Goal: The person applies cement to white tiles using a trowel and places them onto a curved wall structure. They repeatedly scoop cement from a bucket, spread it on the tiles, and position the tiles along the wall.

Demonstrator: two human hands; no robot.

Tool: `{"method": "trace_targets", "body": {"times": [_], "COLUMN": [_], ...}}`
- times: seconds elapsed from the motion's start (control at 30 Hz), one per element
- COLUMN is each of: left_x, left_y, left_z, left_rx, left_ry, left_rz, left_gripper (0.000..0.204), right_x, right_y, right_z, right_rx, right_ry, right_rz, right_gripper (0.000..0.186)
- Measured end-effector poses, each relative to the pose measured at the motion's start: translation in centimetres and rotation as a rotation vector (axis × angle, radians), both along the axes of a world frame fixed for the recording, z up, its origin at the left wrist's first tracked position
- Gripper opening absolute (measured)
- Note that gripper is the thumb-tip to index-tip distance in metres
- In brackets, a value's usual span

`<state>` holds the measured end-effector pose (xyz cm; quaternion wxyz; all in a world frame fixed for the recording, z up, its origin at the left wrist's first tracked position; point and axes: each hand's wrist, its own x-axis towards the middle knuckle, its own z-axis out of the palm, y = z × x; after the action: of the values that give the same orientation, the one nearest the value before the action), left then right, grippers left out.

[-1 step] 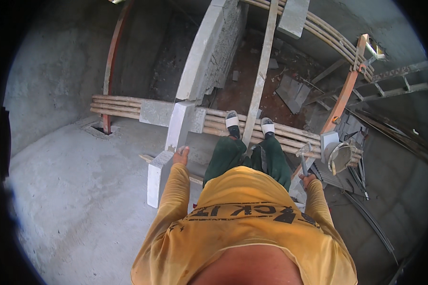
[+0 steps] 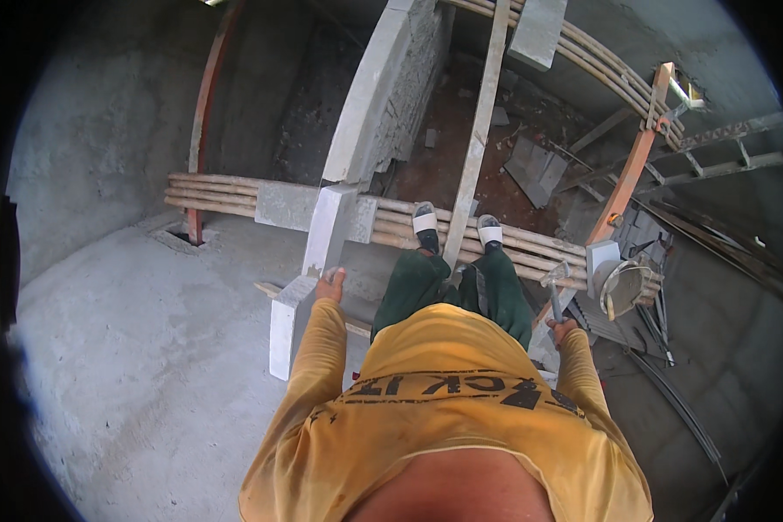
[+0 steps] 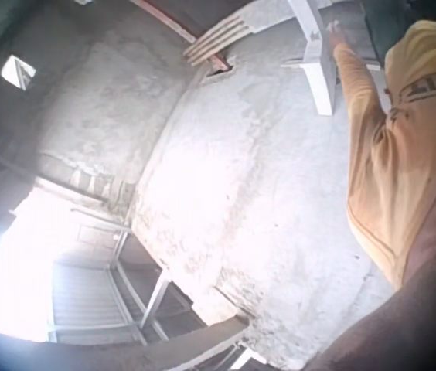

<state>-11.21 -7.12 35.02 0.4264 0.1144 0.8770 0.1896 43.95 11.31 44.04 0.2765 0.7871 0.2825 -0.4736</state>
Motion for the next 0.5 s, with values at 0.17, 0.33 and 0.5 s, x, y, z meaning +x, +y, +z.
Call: {"method": "trace_targets", "body": {"times": [0.17, 0.33, 0.5], "left_x": [-0.9, 1.5, 5.5], "left_y": [-0.4, -0.6, 2.7], "left_z": [-0.9, -1.1, 1.2], "left_rx": [0.015, 0.016, -0.042], "left_ry": [0.004, -0.047, -0.024], "left_rz": [-0.030, 0.022, -0.175], "left_gripper": [0.060, 0.060, 0.060], "right_x": [-2.8, -2.9, -0.2], "right_y": [0.0, 0.7, 1.3], "right_z": [0.1, -0.4, -1.9], "right_rx": [0.033, -0.008, 0.076], "right_ry": [0.019, 0.014, 0.006], "right_rz": [-0.068, -0.053, -0.059], "right_gripper": [0.037, 0.032, 0.032]}}
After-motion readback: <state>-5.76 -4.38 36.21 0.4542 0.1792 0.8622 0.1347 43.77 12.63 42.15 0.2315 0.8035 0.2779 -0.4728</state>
